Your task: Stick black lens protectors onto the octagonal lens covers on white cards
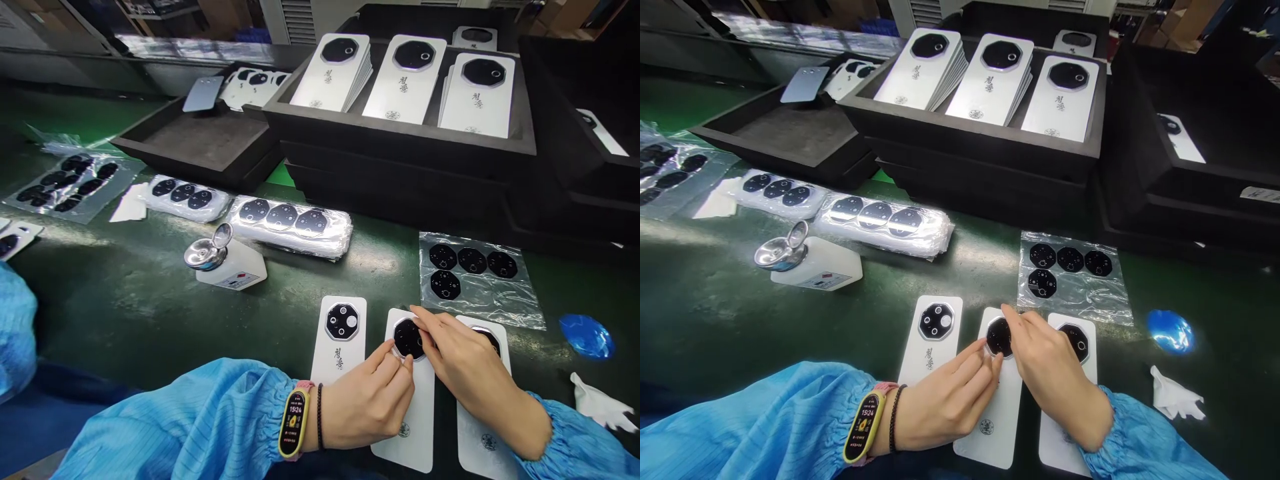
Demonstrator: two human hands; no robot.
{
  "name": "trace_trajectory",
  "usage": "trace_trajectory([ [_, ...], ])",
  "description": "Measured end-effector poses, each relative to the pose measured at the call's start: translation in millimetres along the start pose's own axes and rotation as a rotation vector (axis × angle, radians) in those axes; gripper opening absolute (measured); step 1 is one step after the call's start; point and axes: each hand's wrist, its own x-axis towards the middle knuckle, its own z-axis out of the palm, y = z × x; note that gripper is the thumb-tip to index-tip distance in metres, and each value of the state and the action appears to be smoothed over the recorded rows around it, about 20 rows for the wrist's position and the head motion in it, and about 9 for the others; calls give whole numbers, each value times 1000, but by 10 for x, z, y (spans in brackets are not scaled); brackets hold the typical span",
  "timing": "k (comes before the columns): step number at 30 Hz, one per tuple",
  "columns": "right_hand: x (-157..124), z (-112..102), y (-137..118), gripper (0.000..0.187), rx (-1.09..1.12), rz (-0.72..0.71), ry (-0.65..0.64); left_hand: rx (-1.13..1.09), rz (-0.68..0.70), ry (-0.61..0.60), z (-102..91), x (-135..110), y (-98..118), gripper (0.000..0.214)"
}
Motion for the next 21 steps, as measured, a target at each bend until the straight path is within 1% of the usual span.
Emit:
trace_trajectory([
  [5, 0, -1, -23, 32, -23, -18, -8, -35, -24, 8, 11, 5, -8, 32],
  [10, -23, 12, -45, 33, 1, 31, 2, -46, -58, 19, 18, 15, -2, 33],
  [17, -36, 6, -73, 34, -47, 0, 12, -59, -40, 26, 36, 4, -24, 31],
  [21, -33, -3, -86, 42, -52, -7, 15, -64, -32, 18, 47, 2, -29, 29],
])
